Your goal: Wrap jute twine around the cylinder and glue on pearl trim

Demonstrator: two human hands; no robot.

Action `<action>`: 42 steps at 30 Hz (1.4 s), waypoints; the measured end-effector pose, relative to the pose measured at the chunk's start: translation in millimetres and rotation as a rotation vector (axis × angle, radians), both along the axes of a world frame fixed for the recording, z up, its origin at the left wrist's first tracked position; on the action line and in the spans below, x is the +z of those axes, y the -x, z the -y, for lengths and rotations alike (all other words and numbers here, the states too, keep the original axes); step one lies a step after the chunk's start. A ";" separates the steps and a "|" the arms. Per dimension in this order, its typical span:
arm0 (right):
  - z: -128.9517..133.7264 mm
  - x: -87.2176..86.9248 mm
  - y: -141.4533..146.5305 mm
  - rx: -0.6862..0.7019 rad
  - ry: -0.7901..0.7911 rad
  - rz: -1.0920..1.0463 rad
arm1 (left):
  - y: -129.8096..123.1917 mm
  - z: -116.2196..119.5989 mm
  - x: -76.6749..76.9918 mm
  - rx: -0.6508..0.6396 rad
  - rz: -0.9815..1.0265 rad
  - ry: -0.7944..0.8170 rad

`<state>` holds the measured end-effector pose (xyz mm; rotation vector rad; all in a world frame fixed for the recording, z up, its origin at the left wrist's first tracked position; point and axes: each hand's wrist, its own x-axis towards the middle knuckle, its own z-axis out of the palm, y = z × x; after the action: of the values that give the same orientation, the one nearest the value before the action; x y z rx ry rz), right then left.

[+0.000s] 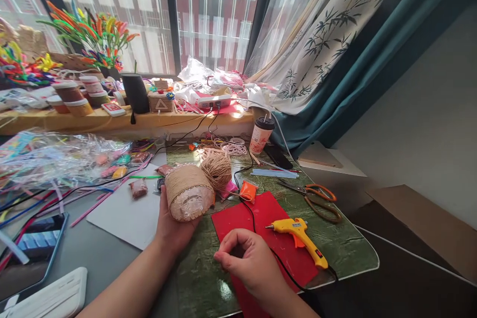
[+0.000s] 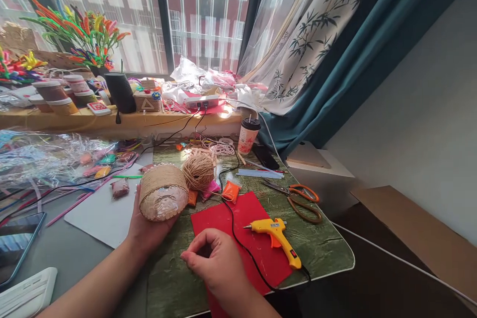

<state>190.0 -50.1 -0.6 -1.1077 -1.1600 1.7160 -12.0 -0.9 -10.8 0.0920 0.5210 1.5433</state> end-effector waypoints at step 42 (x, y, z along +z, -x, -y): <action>-1.3 -15.4 -27.0 0.071 -0.772 0.522 | 7.4 -1.7 -13.2 -0.120 -0.028 -0.088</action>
<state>217.1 -48.8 -16.1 -1.0234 -1.9750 0.8623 -19.4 0.8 -24.0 0.2096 0.4617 1.4487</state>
